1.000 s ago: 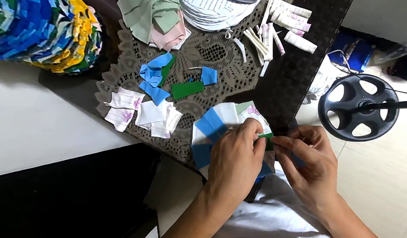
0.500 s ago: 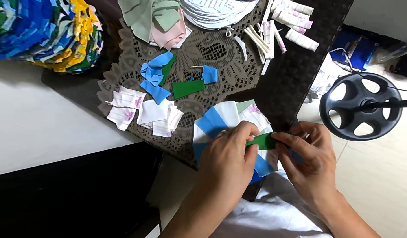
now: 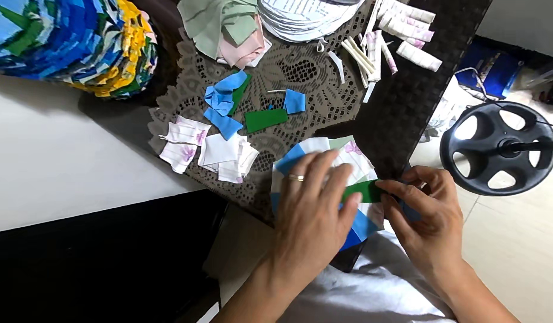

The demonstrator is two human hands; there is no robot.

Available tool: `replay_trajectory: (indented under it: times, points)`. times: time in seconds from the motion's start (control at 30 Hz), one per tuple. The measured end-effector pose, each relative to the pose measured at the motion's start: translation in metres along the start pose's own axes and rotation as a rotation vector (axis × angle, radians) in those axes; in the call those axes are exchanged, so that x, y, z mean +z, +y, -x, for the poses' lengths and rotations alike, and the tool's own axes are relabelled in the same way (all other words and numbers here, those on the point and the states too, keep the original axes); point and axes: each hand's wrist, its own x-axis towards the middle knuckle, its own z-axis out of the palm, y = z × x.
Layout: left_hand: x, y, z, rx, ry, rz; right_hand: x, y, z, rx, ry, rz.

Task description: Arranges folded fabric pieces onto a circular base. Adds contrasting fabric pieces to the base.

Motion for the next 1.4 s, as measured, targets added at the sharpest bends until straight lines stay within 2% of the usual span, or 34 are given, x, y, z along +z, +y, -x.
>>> replay_trajectory:
  times: [0.07, 0.13, 0.27, 0.43, 0.63, 0.8, 0.93, 1.07, 1.3, 1.4]
  points:
    - [0.015, -0.003, 0.004, 0.116, -0.059, -0.007, 0.0, 0.001, 0.0, 0.01, 0.001, -0.014]
    - [0.026, -0.002, 0.008, 0.147, -0.1, -0.062, 0.0, 0.001, 0.0, 0.024, 0.004, -0.048]
    - [0.034, -0.008, 0.005, 0.128, -0.084, -0.132, -0.006, 0.002, -0.003, 0.059, 0.036, -0.163]
    - [0.032, -0.022, -0.01, 0.085, -0.075, -0.154, -0.014, 0.009, -0.011, 0.06, 0.084, -0.17]
    - [0.031, -0.023, -0.011, 0.086, -0.077, -0.131, -0.008, 0.012, -0.009, -0.098, 0.061, -0.038]
    - [0.032, -0.022, -0.01, 0.081, -0.072, -0.127, 0.002, 0.008, 0.0, -0.117, 0.037, -0.03]
    - [0.02, -0.023, -0.012, 0.061, -0.043, -0.014, 0.0, 0.011, 0.001, -0.234, -0.003, -0.042]
    - [0.014, -0.024, -0.016, 0.025, -0.027, -0.008, 0.001, 0.018, 0.002, -0.315, -0.021, 0.072]
    - [0.032, -0.008, -0.022, -0.077, -0.011, -0.085, 0.001, 0.017, -0.002, -0.467, 0.014, 0.171]
    - [0.036, -0.007, -0.023, -0.067, 0.002, -0.093, -0.001, 0.018, -0.006, -0.464, 0.017, 0.135]
